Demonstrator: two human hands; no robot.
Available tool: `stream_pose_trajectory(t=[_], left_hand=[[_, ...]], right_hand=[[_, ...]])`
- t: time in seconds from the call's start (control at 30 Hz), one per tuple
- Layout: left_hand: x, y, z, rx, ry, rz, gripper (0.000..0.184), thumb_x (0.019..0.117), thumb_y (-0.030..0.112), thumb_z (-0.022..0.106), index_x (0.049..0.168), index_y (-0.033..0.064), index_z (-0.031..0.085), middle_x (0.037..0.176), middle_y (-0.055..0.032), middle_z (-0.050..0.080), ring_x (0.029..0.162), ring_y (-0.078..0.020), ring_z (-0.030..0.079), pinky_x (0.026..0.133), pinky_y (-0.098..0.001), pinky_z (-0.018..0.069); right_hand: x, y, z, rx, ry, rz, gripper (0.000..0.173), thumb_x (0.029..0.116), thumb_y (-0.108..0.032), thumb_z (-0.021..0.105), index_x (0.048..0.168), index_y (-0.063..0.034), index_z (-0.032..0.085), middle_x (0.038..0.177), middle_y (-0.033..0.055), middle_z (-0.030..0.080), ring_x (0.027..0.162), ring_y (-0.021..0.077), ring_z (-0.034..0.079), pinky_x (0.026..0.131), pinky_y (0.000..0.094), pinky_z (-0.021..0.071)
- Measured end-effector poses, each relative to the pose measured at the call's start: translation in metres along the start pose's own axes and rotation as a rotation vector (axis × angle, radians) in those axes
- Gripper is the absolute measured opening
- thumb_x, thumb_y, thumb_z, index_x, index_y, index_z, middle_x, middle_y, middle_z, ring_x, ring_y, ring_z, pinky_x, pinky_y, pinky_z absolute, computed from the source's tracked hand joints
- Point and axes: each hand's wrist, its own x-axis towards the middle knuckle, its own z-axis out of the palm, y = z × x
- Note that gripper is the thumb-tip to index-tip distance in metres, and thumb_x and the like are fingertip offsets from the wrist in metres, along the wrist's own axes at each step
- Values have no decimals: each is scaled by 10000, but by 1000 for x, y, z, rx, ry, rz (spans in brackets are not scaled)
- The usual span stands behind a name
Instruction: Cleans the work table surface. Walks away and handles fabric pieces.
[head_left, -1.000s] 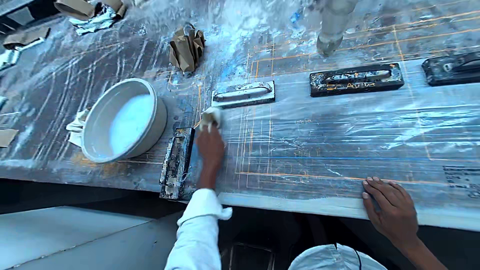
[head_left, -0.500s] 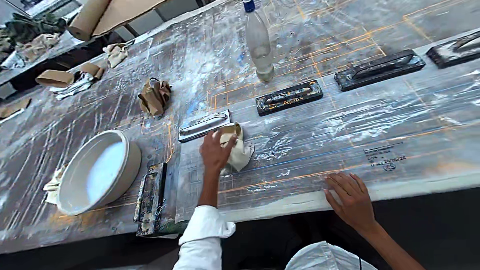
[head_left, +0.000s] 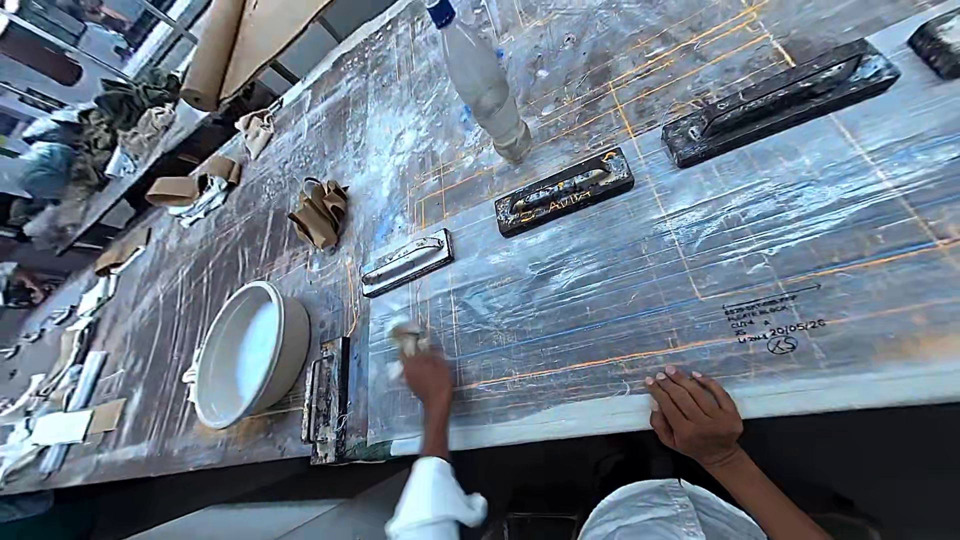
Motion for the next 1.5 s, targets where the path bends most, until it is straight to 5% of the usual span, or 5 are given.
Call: stream_pose_trajectory(t=[0.17, 0.33, 0.5, 0.63, 1.5], left_hand=[[-54, 99, 34, -118, -239, 1083, 310, 947, 135, 629, 1220, 24, 724, 1467, -210, 563, 1388, -386, 514, 1136, -544, 436], [20, 106, 11, -99, -167, 348, 390, 1065, 148, 478, 1396, -33, 579, 1503, -297, 475, 1386, -489, 459, 1122, -664, 362], [-48, 192, 52, -205, -279, 1197, 317, 947, 68, 636, 1238, -49, 688, 1467, -263, 542, 1384, -403, 515, 1147, -506, 435], [-12, 222, 50, -132, -297, 777, 364, 1028, 62, 511, 1369, -15, 612, 1509, -251, 497, 1399, -420, 485, 1144, -591, 394], [-19, 427, 92, -740, -295, 1309, 286, 997, 120, 606, 1230, -12, 707, 1362, -271, 609, 1235, -350, 634, 1012, -472, 538]], right_hand=[[0, -3, 1, -7, 8, -7, 432, 1024, -320, 371, 1067, -149, 765, 1068, 16, 771, 1103, 184, 681, 1054, 371, 424], [2, -8, 0, -15, -2, 2, 414, 1014, -309, 389, 1056, -162, 774, 1075, 5, 771, 1118, 177, 678, 1059, 377, 429], [8, -8, 1, -12, -6, 2, 396, 1009, -300, 405, 1043, -162, 774, 1080, 0, 769, 1133, 180, 672, 1041, 378, 442], [4, -13, 4, -17, 15, 6, 395, 1009, -299, 412, 1049, -170, 783, 1106, -2, 768, 1160, 186, 662, 1054, 396, 434], [30, 6, -52, 28, 37, 566, 307, 961, -401, 582, 1046, -135, 710, 1080, 90, 708, 1080, 247, 664, 997, 422, 512]])
